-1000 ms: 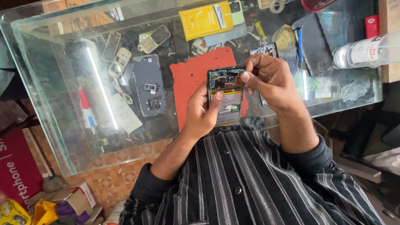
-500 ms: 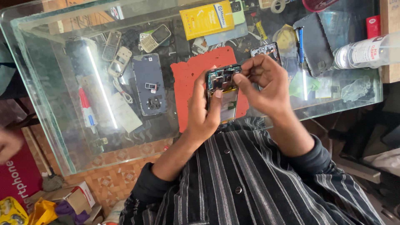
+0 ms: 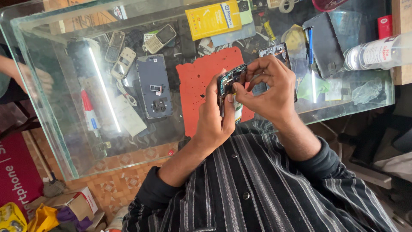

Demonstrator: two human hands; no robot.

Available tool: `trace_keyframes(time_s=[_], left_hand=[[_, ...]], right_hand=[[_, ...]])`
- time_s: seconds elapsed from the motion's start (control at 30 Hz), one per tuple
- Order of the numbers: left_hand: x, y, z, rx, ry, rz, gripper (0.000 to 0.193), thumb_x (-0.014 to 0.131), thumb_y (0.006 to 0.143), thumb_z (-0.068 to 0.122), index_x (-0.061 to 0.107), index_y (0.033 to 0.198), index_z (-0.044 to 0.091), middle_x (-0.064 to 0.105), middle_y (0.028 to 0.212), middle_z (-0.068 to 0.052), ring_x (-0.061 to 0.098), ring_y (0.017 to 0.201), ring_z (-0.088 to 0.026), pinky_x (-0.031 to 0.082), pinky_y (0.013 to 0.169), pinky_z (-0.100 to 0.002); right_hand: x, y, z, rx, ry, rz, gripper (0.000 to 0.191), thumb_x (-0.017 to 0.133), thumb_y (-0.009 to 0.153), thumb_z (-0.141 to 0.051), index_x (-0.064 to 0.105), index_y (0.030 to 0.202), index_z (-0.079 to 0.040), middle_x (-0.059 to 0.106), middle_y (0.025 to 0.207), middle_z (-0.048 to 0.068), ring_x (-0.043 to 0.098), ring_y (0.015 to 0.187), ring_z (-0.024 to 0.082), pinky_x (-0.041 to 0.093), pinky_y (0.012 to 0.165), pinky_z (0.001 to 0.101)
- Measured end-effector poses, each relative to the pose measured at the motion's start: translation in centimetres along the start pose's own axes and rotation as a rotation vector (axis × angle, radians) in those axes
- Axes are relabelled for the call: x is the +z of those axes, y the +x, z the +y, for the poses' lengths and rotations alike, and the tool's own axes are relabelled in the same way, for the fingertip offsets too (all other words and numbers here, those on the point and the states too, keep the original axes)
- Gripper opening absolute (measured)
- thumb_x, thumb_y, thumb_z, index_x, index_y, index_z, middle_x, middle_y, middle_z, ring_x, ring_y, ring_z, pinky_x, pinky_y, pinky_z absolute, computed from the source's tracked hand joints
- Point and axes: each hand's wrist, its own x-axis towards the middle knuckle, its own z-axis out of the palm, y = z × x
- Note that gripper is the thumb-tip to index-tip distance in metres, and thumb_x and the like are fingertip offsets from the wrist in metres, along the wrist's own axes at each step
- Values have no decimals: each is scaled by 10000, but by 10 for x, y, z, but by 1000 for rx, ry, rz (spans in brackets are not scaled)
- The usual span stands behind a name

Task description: The person repairs a smartphone at a glass workbench. They use a blue screwdriver to unscrew components from the opened phone, pry at the frame, remove the back cover, lift out the battery, and handle the exposed motherboard and internal parts, setting components aside on the red mat.

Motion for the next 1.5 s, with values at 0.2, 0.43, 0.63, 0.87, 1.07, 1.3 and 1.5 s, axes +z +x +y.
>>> trace_keyframes(time_s=[0.2,0.43,0.63,0.87,1.07,1.3,1.5], left_hand=[[2,-1,-4,38,50,-9,521,498,1098,-5,277,1570,-7,699,1252,-200,769,1110,-255,616,909,-329],[4,-1,-5,-48,46,-35,543,512,1076,7,282,1567,-17,705,1211,-184,770,989,-221,601,854,-306],[2,2,-6,-7,-12,25,503,489,1111,18,299,1576,-13,653,1352,-203,695,1253,-235,555,1054,-334],[-6,8,-14,-36,-228,10,491,480,1122,17,307,1581,-8,606,1415,-159,601,1336,-185,462,1164,-318],[-7,7,-18,-82,-312,-19,498,479,1121,9,296,1583,-9,585,1413,-149,586,1331,-179,451,1174,-323],[-9,8,-21,-64,-296,-54,510,464,1108,-23,295,1588,12,603,1403,-155,600,1332,-189,458,1187,-342],[-7,7,-25,-75,-306,-67,513,459,1105,-24,296,1589,15,600,1410,-150,610,1333,-192,461,1186,-343]], right_hand=[[2,-1,-3,-67,-107,20,381,878,798,-1,630,1080,61,668,1012,108,712,890,128,613,742,241],[6,-2,0,-157,-220,31,316,791,821,33,620,1083,77,684,1027,137,734,870,165,613,750,270],[-2,-1,6,-70,-80,11,250,693,892,98,655,1137,67,700,1050,94,735,935,137,604,803,253],[-8,-1,5,36,182,-87,336,666,894,149,632,1222,86,583,1217,101,668,1023,116,581,805,220],[-5,1,2,34,165,-73,289,683,904,147,614,1176,77,586,1180,93,685,1003,118,595,793,227],[-5,2,5,59,116,-84,224,655,891,132,563,1082,59,605,1067,66,721,982,106,611,813,234],[-5,2,18,112,274,-162,209,650,890,135,542,1040,38,563,1065,72,672,970,108,577,802,239]])
